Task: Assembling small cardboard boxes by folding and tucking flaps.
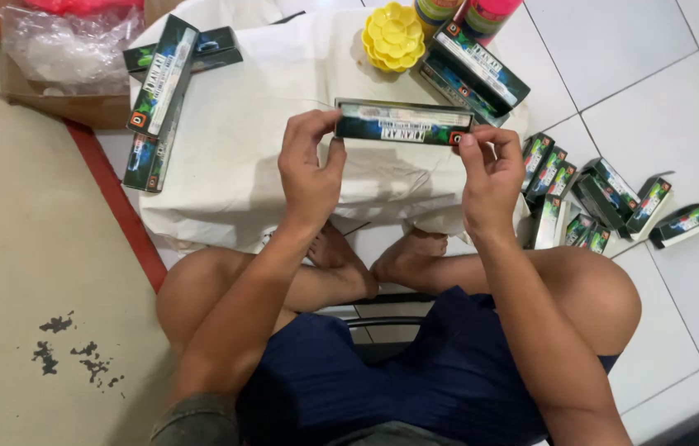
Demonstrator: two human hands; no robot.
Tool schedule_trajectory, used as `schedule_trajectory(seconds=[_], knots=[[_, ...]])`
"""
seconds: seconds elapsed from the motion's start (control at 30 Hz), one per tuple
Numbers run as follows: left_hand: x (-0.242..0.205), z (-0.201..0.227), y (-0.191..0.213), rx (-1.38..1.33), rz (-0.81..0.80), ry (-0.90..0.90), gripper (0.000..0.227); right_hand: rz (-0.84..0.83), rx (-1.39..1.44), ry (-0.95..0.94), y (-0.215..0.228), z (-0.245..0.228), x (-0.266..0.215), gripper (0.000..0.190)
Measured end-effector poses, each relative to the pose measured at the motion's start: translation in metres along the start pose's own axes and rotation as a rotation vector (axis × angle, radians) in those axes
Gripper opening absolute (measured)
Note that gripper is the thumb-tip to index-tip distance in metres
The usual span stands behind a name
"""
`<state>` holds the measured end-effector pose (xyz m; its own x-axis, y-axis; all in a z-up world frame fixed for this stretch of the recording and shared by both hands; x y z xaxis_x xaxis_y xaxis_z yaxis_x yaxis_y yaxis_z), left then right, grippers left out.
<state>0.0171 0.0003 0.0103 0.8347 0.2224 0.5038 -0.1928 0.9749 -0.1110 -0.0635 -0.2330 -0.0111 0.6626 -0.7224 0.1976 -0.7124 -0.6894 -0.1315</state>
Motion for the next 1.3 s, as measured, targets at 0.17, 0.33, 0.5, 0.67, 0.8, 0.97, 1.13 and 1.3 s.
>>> schedule_trajectory(seconds=[0.17,0.33,0.5,0.67,0.8,0.97,1.13,1.3], knots=[[0.0,0.014,0.001,-0.048,-0.008,-0.097,0.024,0.039,0.07,-0.026,0.009,0.012,0.006,0.024],[-0.003,0.024,0.001,-0.088,-0.052,-0.134,0.021,0.057,0.173,-0.207,0.005,-0.005,0.004,0.026],[0.031,0.094,0.022,-0.03,-0.298,-0.175,0.028,0.079,0.297,-0.257,0.01,-0.025,0.01,0.033],[0.081,0.116,0.152,0.336,0.175,-0.352,0.012,-0.059,0.363,-0.175,0.025,-0.069,0.007,0.05],[0.002,-0.024,0.279,0.616,0.832,-0.231,0.022,-0.219,0.325,-0.117,0.036,-0.103,0.023,0.048],[-0.15,-0.172,0.339,0.934,0.686,0.185,0.021,-0.475,-0.096,0.202,0.08,-0.134,0.073,0.037],[-0.153,-0.218,0.333,1.192,0.281,0.361,0.029,-0.134,-0.343,0.175,0.219,-0.047,0.142,0.046],[-0.209,-0.207,0.336,1.458,-0.164,0.616,0.056,0.246,-0.529,0.012,0.376,0.056,0.149,0.048]])
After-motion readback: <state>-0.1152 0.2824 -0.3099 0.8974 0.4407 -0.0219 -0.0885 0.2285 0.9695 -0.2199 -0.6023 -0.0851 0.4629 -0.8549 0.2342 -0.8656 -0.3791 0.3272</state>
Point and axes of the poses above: each hand's wrist, its own x-axis towards the middle knuckle, its own y-axis out of the back of the hand, z = x × y, the point moved 2 cm from there along x, towards the middle knuckle, and after that the axes turned 12 degrees about z, right-handed, at the moved point
